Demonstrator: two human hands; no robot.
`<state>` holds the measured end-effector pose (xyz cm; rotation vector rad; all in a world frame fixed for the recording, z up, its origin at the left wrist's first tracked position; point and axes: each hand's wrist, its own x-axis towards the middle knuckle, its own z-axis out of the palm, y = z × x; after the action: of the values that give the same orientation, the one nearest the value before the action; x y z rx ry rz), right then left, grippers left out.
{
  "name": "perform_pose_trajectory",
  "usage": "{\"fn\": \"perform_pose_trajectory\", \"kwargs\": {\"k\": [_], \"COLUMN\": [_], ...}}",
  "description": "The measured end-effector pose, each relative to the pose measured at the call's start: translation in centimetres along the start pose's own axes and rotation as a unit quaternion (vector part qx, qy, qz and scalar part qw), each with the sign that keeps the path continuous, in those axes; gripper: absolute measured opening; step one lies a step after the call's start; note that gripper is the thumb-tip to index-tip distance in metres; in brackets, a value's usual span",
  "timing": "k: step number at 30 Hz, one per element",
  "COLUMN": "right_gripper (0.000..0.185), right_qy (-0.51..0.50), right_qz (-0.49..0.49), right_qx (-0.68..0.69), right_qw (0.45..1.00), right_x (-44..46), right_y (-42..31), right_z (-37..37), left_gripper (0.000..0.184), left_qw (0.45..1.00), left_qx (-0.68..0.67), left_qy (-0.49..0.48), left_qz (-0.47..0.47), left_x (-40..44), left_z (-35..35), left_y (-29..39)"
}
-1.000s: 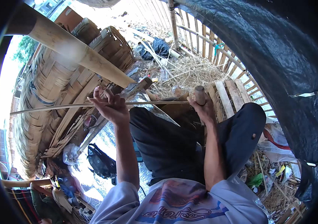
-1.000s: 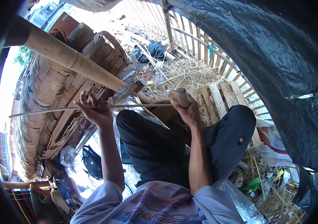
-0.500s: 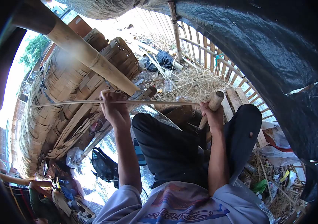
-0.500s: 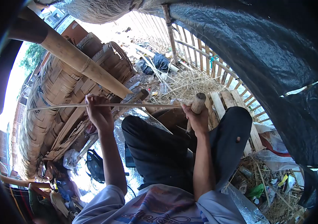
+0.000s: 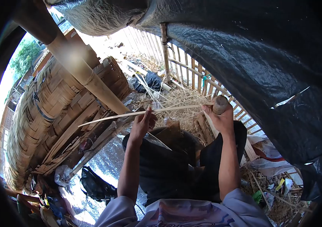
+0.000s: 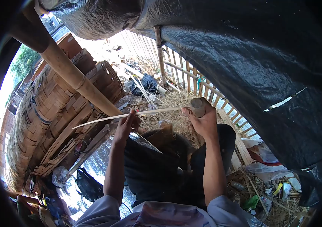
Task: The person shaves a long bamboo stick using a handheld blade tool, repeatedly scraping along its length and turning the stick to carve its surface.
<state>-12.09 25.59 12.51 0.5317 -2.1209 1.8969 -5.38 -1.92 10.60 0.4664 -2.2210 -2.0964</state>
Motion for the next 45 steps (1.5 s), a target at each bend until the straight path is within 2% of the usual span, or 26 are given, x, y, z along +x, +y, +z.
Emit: {"fn": "perform_pose_trajectory", "kwargs": {"k": [3, 4, 6, 7, 9, 10, 12, 13, 14, 16, 17, 18, 19, 20, 21, 22, 24, 25, 26, 28, 30, 32, 36, 38, 41, 45], "right_gripper": [0.034, 0.036, 0.045, 0.043, 0.041, 0.035, 0.031, 0.028, 0.025, 0.028, 0.032, 0.036, 0.036, 0.042, 0.047, 0.047, 0.049, 0.043, 0.043, 0.033, 0.029, 0.025, 0.02, 0.02, 0.018, 0.017], "right_qy": [-0.01, -0.018, 0.006, -0.006, -0.012, -0.007, 0.002, -0.023, -0.049, -0.06, -0.037, -0.013, -0.01, 0.029, 0.067, 0.067, 0.171, 0.197, 0.194, 0.247, 0.248, 0.25, 0.237, 0.229, 0.218, 0.192], "right_qz": [-0.015, -0.013, -0.066, -0.074, -0.085, -0.108, -0.129, -0.112, -0.097, -0.103, -0.165, -0.227, -0.232, -0.246, -0.26, -0.267, -0.169, -0.168, -0.174, -0.1, -0.085, -0.06, 0.029, 0.049, 0.074, 0.083], "right_qx": [-0.082, -0.11, -0.119, -0.165, -0.214, -0.255, -0.3, -0.285, -0.27, -0.299, -0.279, -0.258, -0.261, -0.204, -0.145, -0.144, 0.074, 0.115, 0.117, 0.24, 0.224, 0.207, 0.219, 0.261, 0.257, 0.249], "right_qw": [0.996, 0.994, 0.991, 0.983, 0.973, 0.961, 0.945, 0.952, 0.957, 0.947, 0.945, 0.939, 0.937, 0.947, 0.952, 0.95, 0.968, 0.959, 0.958, 0.933, 0.939, 0.944, 0.946, 0.936, 0.938, 0.945], "right_x": [1.5, 2.1, 3.3, 3.8, 4.6, 4.9, 5.4, 5.6, 6.0, 6.7, 7.1, 7.4, 7.4, 7.4, 7.3, 7.1, 6.7, 6.9, 6.8, 6.5, 6.1, 5.1, 3.3, 2.7, 2.3, 1.4], "right_y": [-0.8, -1.3, -1.5, -1.6, -2.1, -2.6, -4.0, -4.9, -5.8, -7.3, -7.7, -8.3, -9.1, -10.0, -10.6, -10.6, -9.6, -8.9, -8.2, -6.6, -4.7, -3.4, -1.3, -0.1, 1.6, 2.2], "right_z": [-2.0, -2.5, -3.3, -4.0, -5.0, -5.3, -5.7, -5.8, -6.0, -6.2, -6.0, -5.9, -6.0, -6.0, -6.0, -6.1, -6.8, -6.9, -6.9, -6.5, -5.8, -4.8, -2.6, -1.6, -0.6, 0.3], "left_gripper": [0.064, 0.063, 0.05, 0.05, 0.033, 0.033, 0.035, 0.034, 0.034, 0.028, 0.019, 0.019, 0.015, 0.012, 0.01, 0.01, 0.009, 0.017, 0.017, 0.026, 0.031, 0.029, 0.019, 0.016, 0.018, 0.026], "left_qw": [0.981, 0.954, 0.861, 0.862, 0.85, 0.85, 0.809, 0.793, 0.792, 0.833, 0.836, 0.834, 0.856, 0.876, 0.869, 0.867, 0.884, 0.887, 0.885, 0.926, 0.929, 0.912, 0.914, 0.921, 0.938, 0.949], "left_qx": [0.177, 0.283, 0.489, 0.486, 0.48, 0.478, 0.35, 0.367, 0.364, 0.315, 0.326, 0.324, 0.278, 0.231, 0.226, 0.226, 0.198, 0.159, 0.159, 0.023, -0.01, -0.066, 0.001, -0.007, -0.116, -0.12], "left_qy": [0.039, 0.043, 0.1, 0.099, 0.077, 0.074, -0.007, -0.022, -0.022, -0.064, -0.084, -0.084, -0.098, -0.109, -0.105, -0.101, -0.058, -0.054, -0.05, -0.073, -0.084, -0.08, -0.039, -0.049, -0.066, -0.044], "left_qz": [0.067, 0.086, 0.1, 0.105, 0.205, 0.21, 0.472, 0.486, 0.49, 0.449, 0.433, 0.439, 0.425, 0.409, 0.427, 0.433, 0.419, 0.431, 0.435, 0.37, 0.359, 0.397, 0.404, 0.386, 0.321, 0.287], "left_x": [1.5, 1.5, 2.2, 2.2, 2.2, 2.7, 3.5, 3.5, 3.8, 4.7, 5.3, 5.6, 5.8, 5.9, 5.8, 5.7, 5.6, 5.8, 5.9, 6.2, 6.3, 7.0, 8.7, 8.8, 8.7, 9.0], "left_z": [1.5, 2.0, 3.6, 4.3, 5.8, 6.4, 7.7, 8.6, 9.6, 11.1, 11.3, 11.7, 12.1, 12.3, 12.3, 12.4, 12.4, 12.4, 12.3, 11.9, 11.2, 10.8, 9.0, 8.2, 7.2, 5.2], "left_y": [0.2, 1.1, 1.8, 2.4, 4.0, 4.2, 4.7, 5.2, 5.4, 5.8, 6.2, 6.9, 7.7, 8.5, 9.6, 10.5, 12.1, 12.6, 13.2, 14.3, 14.7, 13.7, 10.0, 8.9, 7.6, 5.5]}}
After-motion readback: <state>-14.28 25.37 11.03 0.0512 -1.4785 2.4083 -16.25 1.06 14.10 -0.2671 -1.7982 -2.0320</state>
